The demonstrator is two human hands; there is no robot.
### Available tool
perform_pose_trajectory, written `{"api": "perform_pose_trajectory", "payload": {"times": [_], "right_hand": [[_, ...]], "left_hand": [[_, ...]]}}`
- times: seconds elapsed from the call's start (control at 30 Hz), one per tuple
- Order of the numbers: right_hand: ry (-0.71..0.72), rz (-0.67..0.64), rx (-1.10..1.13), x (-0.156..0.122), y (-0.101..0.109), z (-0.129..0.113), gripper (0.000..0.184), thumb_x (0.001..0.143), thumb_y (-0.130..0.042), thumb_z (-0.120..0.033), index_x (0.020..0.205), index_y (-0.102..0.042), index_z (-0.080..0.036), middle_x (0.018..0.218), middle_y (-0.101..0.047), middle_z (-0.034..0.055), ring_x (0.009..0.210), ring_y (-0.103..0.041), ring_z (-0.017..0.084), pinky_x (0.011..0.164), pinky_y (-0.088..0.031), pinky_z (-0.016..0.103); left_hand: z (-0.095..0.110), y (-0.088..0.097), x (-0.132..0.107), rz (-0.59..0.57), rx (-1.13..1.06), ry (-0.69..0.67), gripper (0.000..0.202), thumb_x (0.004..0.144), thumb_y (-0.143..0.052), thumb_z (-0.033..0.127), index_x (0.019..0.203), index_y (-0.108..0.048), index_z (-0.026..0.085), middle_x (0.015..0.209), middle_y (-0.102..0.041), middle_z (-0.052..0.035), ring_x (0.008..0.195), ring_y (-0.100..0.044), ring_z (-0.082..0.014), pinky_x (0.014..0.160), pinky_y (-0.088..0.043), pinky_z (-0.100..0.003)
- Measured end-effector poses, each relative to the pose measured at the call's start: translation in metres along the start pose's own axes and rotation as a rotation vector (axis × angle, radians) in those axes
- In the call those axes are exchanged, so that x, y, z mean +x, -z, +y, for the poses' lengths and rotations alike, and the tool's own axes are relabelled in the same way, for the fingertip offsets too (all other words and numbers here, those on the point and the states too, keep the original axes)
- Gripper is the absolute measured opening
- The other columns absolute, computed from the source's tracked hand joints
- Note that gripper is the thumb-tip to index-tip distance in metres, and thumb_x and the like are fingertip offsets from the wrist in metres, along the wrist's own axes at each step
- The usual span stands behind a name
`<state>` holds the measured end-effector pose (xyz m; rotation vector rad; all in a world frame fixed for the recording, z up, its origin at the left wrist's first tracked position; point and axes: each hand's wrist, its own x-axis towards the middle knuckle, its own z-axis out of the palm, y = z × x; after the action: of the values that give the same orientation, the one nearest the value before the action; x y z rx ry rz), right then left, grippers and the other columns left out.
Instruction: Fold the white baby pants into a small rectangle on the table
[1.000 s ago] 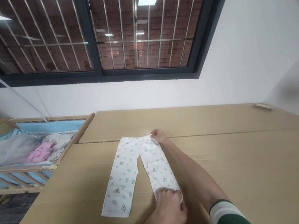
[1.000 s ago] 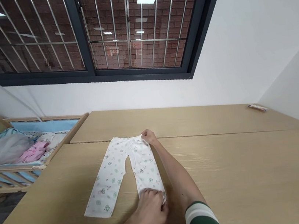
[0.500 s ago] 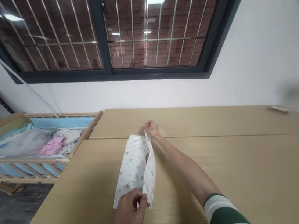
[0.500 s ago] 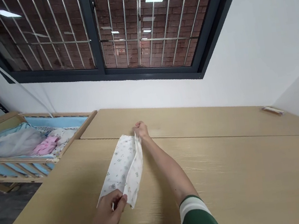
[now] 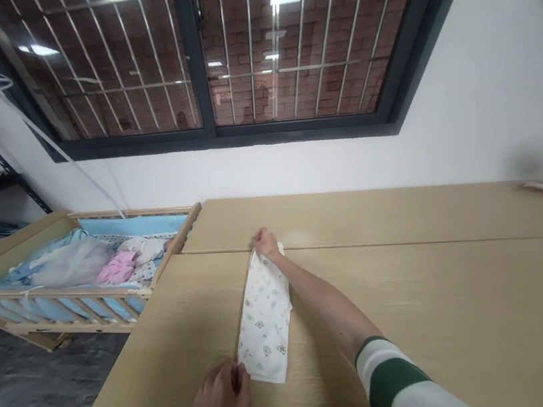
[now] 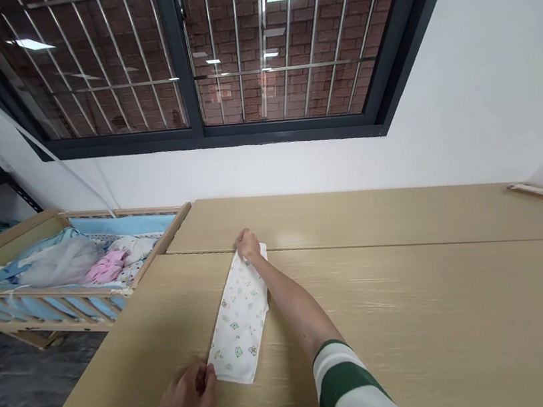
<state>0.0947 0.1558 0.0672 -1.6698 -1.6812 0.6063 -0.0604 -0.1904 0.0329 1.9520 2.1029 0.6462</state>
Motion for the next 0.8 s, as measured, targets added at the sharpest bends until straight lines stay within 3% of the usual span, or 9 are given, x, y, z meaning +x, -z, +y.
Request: {"api": "perform_pose_trajectory", "payload": {"times": [0.07, 0.17, 0.23, 0.33, 0.43, 0.53, 0.63, 0.73, 0.8], "right_hand": [[0.037, -0.029, -0.026, -0.008, 0.003, -0.009, 0.015, 0.083, -0.059, -0.014, 0.097, -0.06, -0.019, 0.089, -0.067, 0.0052, 0.084, -0.062, 0.019, 0.077, -0.047, 0.029], [0.155, -0.099, -0.036, -0.036, 0.01, -0.027, 0.019, 0.089, -0.059, -0.022, 0.108, -0.061, -0.019, 0.108, -0.069, 0.0083, 0.097, -0.064, 0.02, 0.087, -0.048, 0.031], [0.331, -0.216, -0.03, -0.07, 0.017, -0.04, 0.03, 0.092, -0.062, -0.03, 0.12, -0.06, -0.02, 0.125, -0.066, 0.0098, 0.112, -0.062, 0.021, 0.098, -0.047, 0.032], [0.76, -0.554, -0.046, -0.136, 0.033, -0.051, 0.057, 0.097, -0.057, -0.046, 0.146, -0.046, -0.018, 0.153, -0.047, 0.0142, 0.141, -0.043, 0.026, 0.115, -0.035, 0.038], [0.963, -0.808, -0.077, -0.2, 0.048, -0.044, 0.066, 0.102, -0.046, -0.048, 0.158, -0.03, -0.017, 0.165, -0.026, 0.0133, 0.153, -0.024, 0.024, 0.123, -0.024, 0.036], [1.02, -0.899, -0.124, -0.234, 0.051, -0.023, 0.062, 0.105, -0.04, -0.045, 0.159, -0.03, -0.016, 0.164, -0.03, 0.0131, 0.154, -0.02, 0.021, 0.125, -0.018, 0.035], [0.986, -0.875, -0.206, -0.228, 0.046, -0.004, 0.059, 0.106, -0.038, -0.046, 0.158, -0.033, -0.02, 0.164, -0.03, 0.01, 0.155, -0.017, 0.02, 0.126, -0.014, 0.038], [0.888, -0.785, -0.291, -0.193, 0.039, 0.011, 0.06, 0.105, -0.035, -0.051, 0.159, -0.031, -0.024, 0.167, -0.022, 0.0076, 0.156, -0.014, 0.022, 0.126, -0.012, 0.044], [0.819, -0.721, -0.337, -0.161, 0.035, 0.021, 0.061, 0.105, -0.033, -0.053, 0.16, -0.029, -0.026, 0.167, -0.02, 0.0067, 0.156, -0.014, 0.023, 0.126, -0.012, 0.046]], "left_hand": [[-0.003, -0.004, -0.002, 0.097, 0.096, -0.075, 0.025, 0.095, -0.049, 0.032, 0.074, -0.06, 0.023, 0.073, -0.067, -0.0027, 0.073, -0.066, -0.0235, 0.065, -0.042, -0.031], [0.002, -0.007, -0.004, 0.287, 0.179, -0.204, 0.019, 0.096, -0.051, 0.034, 0.094, -0.065, 0.021, 0.093, -0.07, -0.0085, 0.086, -0.065, -0.027, 0.075, -0.048, -0.037], [0.01, -0.009, -0.006, 0.344, 0.179, -0.326, 0.024, 0.097, -0.051, 0.033, 0.112, -0.064, 0.018, 0.11, -0.068, -0.0122, 0.096, -0.065, -0.0271, 0.081, -0.049, -0.037], [0.021, -0.019, -0.013, 0.375, 0.22, -0.495, 0.04, 0.096, -0.052, 0.033, 0.131, -0.056, 0.015, 0.133, -0.061, -0.0155, 0.118, -0.06, -0.0291, 0.09, -0.049, -0.038], [0.021, -0.036, -0.024, 0.41, 0.314, -0.55, 0.043, 0.092, -0.056, 0.036, 0.129, -0.059, 0.015, 0.129, -0.064, -0.0163, 0.118, -0.06, -0.0322, 0.092, -0.049, -0.041], [0.019, -0.05, -0.035, 0.431, 0.357, -0.577, 0.035, 0.089, -0.059, 0.039, 0.114, -0.065, 0.016, 0.11, -0.071, -0.0152, 0.106, -0.065, -0.0337, 0.091, -0.05, -0.045], [0.021, -0.049, -0.039, 0.445, 0.354, -0.577, 0.042, 0.089, -0.058, 0.037, 0.122, -0.062, 0.013, 0.124, -0.067, -0.0195, 0.12, -0.06, -0.0363, 0.098, -0.048, -0.047], [0.024, -0.042, -0.038, 0.398, 0.355, -0.573, 0.06, 0.09, -0.056, 0.037, 0.144, -0.049, 0.012, 0.144, -0.055, -0.0201, 0.135, -0.05, -0.035, 0.102, -0.047, -0.045], [0.023, -0.04, -0.037, 0.373, 0.349, -0.567, 0.066, 0.09, -0.057, 0.038, 0.15, -0.043, 0.013, 0.146, -0.053, -0.0182, 0.136, -0.049, -0.0336, 0.101, -0.048, -0.044]]}}
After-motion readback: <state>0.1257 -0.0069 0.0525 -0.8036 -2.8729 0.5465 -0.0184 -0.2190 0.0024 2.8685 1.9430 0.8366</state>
